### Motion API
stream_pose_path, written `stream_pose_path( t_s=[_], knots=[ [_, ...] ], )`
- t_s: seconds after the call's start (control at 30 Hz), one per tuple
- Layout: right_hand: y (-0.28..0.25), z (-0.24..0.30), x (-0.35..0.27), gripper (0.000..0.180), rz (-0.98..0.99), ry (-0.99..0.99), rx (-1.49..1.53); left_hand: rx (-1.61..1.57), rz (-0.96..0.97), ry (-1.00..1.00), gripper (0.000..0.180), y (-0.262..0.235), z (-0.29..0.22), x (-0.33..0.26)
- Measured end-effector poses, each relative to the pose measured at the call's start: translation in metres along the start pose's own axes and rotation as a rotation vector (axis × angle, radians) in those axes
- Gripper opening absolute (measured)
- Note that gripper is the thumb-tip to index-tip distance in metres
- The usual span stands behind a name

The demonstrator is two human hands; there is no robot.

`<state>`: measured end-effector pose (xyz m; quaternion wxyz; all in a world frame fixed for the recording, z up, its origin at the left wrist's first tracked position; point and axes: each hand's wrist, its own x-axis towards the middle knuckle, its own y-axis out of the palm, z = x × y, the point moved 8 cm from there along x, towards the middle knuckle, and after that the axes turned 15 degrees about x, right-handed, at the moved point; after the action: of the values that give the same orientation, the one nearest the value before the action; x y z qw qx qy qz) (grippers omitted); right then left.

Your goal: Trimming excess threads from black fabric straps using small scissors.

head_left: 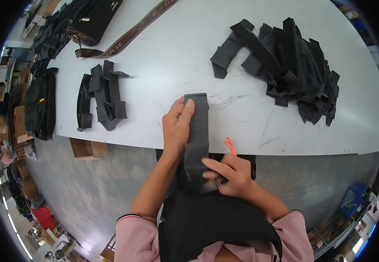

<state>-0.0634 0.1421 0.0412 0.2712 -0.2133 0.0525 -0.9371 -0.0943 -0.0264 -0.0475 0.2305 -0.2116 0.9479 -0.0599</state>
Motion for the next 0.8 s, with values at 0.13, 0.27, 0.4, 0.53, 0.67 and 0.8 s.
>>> stream_pose_path(
  t_s=[0.13,0.27,0.4,0.53,0.67,0.8],
  knots=[
    [0.005,-0.018,0.002,0.043,0.007,-0.038,-0.126,0.002,0.008,-0.042,0.031,0.005,0.002,-0.004],
    [-0.018,-0.033,0.016,0.027,-0.133,0.182,0.147,0.574,-0.288,0.494,0.041,-0.044,0.001,-0.033],
    [-0.005,-0.074,0.007,0.011,-0.104,0.594,0.527,0.443,0.076,0.453,0.032,-0.007,-0.058,-0.073],
    [0.007,-0.074,0.011,0.012,-0.049,0.792,0.740,0.387,0.184,0.304,0.022,0.002,-0.017,-0.066],
    [-0.014,-0.065,0.005,0.024,-0.313,0.595,0.450,-0.018,0.257,-0.032,0.015,0.004,0.005,-0.061],
    [-0.032,-0.047,0.005,0.031,-0.240,0.341,0.029,-0.076,0.214,-0.053,0.014,0.003,0.003,-0.057]
  ],
)
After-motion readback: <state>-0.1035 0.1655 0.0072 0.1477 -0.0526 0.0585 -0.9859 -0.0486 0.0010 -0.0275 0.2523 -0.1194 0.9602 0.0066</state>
